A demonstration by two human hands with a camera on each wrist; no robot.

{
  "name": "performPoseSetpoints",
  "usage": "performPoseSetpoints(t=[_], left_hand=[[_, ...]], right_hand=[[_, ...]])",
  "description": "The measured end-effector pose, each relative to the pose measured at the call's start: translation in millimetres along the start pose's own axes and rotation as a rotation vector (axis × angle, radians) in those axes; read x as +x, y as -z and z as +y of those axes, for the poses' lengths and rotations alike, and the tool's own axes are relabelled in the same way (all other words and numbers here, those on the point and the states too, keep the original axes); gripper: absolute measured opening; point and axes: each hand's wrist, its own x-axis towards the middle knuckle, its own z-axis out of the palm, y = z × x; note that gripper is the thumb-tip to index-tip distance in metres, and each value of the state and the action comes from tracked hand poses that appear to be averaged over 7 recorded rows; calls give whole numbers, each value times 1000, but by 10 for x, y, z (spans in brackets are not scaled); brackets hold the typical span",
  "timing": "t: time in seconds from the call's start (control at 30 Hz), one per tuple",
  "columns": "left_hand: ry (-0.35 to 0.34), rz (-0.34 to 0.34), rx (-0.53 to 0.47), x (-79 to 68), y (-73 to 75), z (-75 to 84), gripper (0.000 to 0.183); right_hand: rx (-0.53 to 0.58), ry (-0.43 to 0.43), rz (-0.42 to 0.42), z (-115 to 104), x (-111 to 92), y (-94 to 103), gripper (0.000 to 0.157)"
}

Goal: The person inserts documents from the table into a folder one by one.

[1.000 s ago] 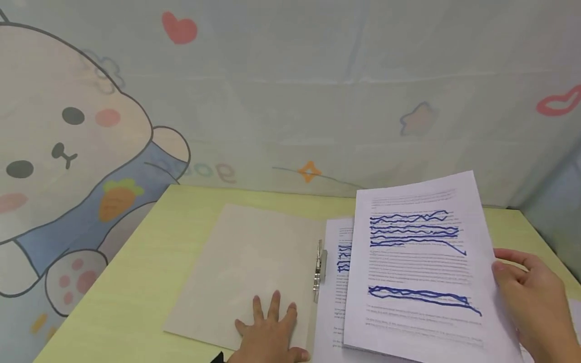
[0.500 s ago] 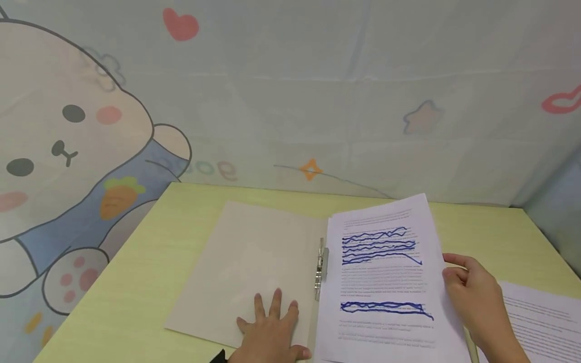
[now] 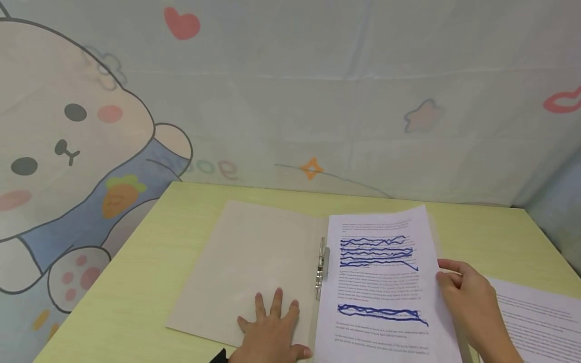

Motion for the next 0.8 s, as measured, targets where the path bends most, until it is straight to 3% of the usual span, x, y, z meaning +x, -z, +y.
performPoseSetpoints(t=[0.23,0.43,0.53,0.7,0.8], left_hand=[[-3,-15,-10,10,6,0,86],[-3,9,-11,-8,3,-4,86],[-3,13,-13,-13,7,-7,86],[3,1,-16,-14,11,-10,85],[3,-2,-15,-11,6,-11,85]], right_hand=[[17,-80,-40,45,42,67,69],[55,2,16,268,81,181,66],[71,-7,21,399,129,243,62],[78,-118,7,752,305,305,62],[59,-219,99,1073,485,282,60]])
